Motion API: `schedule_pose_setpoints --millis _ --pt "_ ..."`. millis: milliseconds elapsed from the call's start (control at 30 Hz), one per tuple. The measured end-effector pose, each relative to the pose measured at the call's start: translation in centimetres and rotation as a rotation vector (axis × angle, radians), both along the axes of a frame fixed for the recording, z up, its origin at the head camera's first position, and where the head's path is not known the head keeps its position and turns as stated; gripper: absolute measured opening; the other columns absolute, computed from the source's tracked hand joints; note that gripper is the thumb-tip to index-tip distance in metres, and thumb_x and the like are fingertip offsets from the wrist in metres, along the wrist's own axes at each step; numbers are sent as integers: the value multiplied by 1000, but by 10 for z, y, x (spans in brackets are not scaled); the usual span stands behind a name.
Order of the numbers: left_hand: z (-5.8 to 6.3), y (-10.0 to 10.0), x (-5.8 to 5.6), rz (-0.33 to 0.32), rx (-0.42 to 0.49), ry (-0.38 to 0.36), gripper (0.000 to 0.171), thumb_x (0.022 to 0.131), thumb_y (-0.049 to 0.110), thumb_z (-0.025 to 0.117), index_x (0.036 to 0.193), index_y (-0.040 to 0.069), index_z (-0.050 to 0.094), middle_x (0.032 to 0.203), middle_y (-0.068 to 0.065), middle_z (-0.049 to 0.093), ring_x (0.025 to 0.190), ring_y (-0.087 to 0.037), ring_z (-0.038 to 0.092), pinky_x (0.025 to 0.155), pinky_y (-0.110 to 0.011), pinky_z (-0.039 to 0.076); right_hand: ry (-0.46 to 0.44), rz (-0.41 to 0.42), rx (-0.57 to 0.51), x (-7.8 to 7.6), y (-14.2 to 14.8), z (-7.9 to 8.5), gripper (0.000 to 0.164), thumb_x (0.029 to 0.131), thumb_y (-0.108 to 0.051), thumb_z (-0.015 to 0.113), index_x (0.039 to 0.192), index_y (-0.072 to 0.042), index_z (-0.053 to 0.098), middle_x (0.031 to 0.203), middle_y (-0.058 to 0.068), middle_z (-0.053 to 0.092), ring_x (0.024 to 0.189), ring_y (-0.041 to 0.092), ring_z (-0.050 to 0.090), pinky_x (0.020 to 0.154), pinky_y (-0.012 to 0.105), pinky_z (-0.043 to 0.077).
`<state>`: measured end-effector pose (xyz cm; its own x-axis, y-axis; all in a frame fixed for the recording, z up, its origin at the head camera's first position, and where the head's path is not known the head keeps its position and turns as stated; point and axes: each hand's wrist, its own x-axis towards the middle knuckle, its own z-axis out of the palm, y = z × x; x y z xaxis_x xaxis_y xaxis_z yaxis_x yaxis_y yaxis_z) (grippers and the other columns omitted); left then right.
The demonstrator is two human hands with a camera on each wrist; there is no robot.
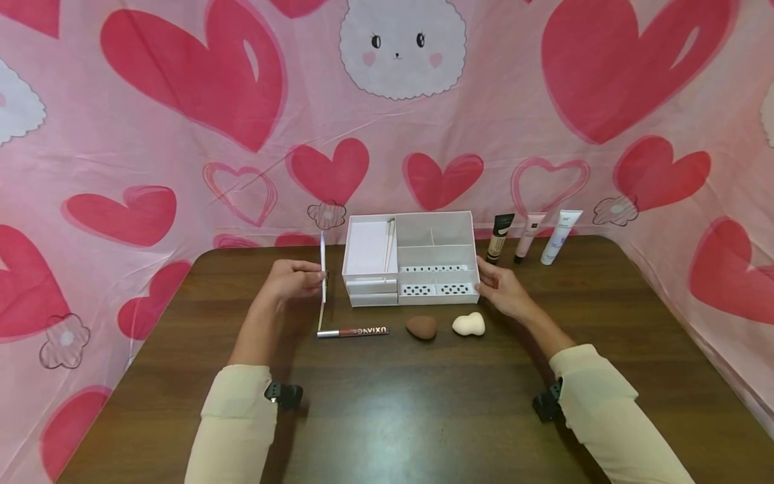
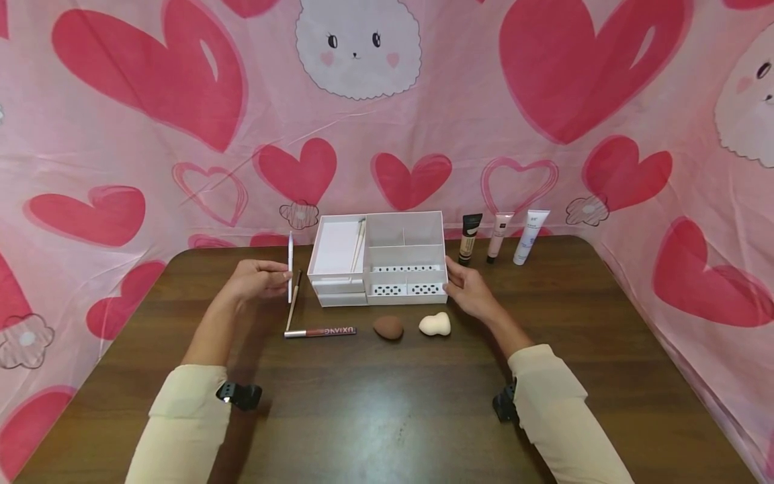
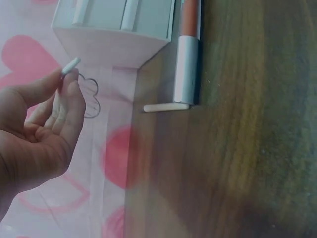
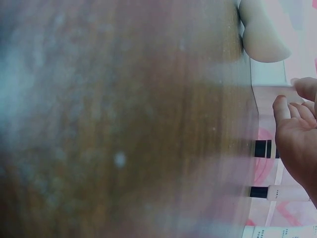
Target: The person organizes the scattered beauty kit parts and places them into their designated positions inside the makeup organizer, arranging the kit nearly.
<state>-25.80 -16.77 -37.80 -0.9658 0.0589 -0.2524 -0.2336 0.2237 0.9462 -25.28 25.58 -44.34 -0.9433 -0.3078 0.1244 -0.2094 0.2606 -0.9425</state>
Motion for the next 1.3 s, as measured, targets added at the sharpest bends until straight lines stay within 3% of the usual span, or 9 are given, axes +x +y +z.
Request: schedule_pose_setpoints --millis 200,400,667,967,1300 --pt "10 5 0 -14 34 -18 45 96 4 64 133 -18 53 76 7 71 71 -5 68 72 -24 62 8 3 8 0 -1 0 64 95 16 47 153 17 19 158 38 22 143 51 30 102 17 45" --pt "16 10 -3 -17 37 4 44 96 3 64 132 -19 53 75 8 70 70 -4 66 79 -26 62 2 0 15 -1 0 1 65 95 16 47 153 16 18 159 37 22 144 50 30 104 21 44" --pt "28 18 -5 -28 35 27 42 96 3 64 130 -19 55 72 9 69 70 -5 66 68 -20 60 7 3 6 -1 0 0 65 95 16 47 153 17 18 158 38 21 143 51 29 99 12 44" --pt "38 30 -13 -26 18 45 44 95 3 65 132 -19 55 70 10 68 65 -2 65 67 -17 59 6 3 5 -1 2 -1 65 95 16 47 153 16 18 159 37 21 144 50 30 100 13 44" --pt "45 45 -21 -49 3 41 42 96 2 63 131 -18 56 71 9 66 65 -3 64 70 -20 60 21 -5 12 0 1 -1 64 95 17 47 153 17 19 158 39 21 142 52 30 104 25 45"
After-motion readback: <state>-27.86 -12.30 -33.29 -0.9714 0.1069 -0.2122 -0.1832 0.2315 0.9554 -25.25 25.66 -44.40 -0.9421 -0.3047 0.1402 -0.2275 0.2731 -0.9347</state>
